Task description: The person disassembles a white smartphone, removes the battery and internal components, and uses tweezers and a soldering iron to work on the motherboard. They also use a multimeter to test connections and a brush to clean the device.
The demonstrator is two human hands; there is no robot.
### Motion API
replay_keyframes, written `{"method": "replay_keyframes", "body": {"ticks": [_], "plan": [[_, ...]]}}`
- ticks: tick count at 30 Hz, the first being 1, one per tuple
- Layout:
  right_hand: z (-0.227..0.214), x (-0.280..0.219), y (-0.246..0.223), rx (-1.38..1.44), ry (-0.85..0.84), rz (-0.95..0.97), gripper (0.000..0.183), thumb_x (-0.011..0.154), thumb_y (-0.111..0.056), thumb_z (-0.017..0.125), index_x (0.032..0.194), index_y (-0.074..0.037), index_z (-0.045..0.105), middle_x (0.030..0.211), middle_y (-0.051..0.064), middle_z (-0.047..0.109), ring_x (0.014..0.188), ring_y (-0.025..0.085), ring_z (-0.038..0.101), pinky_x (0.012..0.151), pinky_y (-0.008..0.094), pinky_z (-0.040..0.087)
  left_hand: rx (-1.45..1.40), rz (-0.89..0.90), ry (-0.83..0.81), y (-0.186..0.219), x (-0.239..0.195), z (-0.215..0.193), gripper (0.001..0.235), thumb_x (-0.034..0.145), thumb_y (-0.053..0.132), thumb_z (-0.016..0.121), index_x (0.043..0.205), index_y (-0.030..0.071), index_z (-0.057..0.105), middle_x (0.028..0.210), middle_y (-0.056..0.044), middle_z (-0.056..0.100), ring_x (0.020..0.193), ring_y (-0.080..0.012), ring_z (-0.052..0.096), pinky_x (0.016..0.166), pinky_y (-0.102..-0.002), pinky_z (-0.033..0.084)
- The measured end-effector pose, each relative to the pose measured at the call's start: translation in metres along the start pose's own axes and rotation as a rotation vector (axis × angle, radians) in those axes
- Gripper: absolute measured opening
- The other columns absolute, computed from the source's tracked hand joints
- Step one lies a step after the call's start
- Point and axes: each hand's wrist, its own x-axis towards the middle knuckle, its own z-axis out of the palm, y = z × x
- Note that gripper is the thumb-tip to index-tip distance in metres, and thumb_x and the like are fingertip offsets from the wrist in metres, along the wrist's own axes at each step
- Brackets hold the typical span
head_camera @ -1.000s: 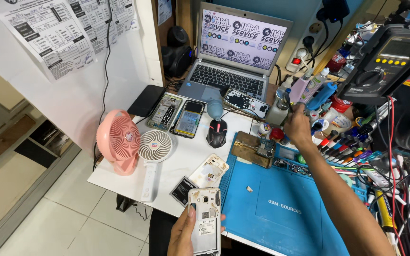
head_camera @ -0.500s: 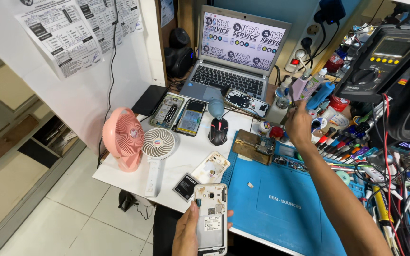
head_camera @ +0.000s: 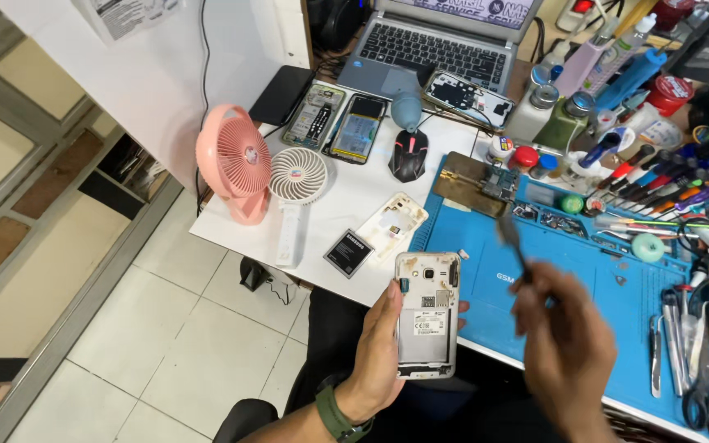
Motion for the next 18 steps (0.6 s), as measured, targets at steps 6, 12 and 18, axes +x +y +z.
{"method": "replay_keyframes", "body": {"ticks": [6, 12, 18], "plan": [[0.013, -0.089, 0.009, -0.066, -0.025, 0.042, 0.036, 0.102, -0.013, 0.069, 0.138, -0.01, 0.072, 0.126, 0.014, 0.067, 0.072, 0.013, 0.068, 0.067, 0.025, 0.054, 0.012, 0.194, -0.058, -0.036, 0.007, 0.015, 0.068, 0.108, 0.046, 0.047, 0.16, 0.002, 0.055, 0.144, -0.024, 0.072, 0.133, -0.0318, 0.07, 0.114, -0.044, 0.057], [0.022, -0.115, 0.006, -0.22, 0.076, -0.068, 0.038, 0.108, -0.016, 0.068, 0.145, -0.012, 0.071, 0.107, 0.015, 0.063, 0.089, 0.021, 0.061, 0.071, 0.03, 0.052, 0.184, 0.283, -0.129, -0.048, -0.008, 0.036, 0.075, 0.108, 0.056, 0.043, 0.163, 0.006, 0.05, 0.137, -0.025, 0.077, 0.126, -0.0323, 0.077, 0.105, -0.041, 0.063], [0.014, -0.122, 0.016, -0.252, 0.045, -0.083, 0.042, 0.107, -0.008, 0.069, 0.148, -0.017, 0.069, 0.103, 0.01, 0.057, 0.078, 0.018, 0.058, 0.064, 0.03, 0.05, 0.23, 0.363, -0.083, -0.061, -0.01, 0.041, 0.077, 0.107, 0.058, 0.043, 0.164, 0.006, 0.048, 0.134, -0.026, 0.079, 0.126, -0.032, 0.077, 0.105, -0.041, 0.062]]}}
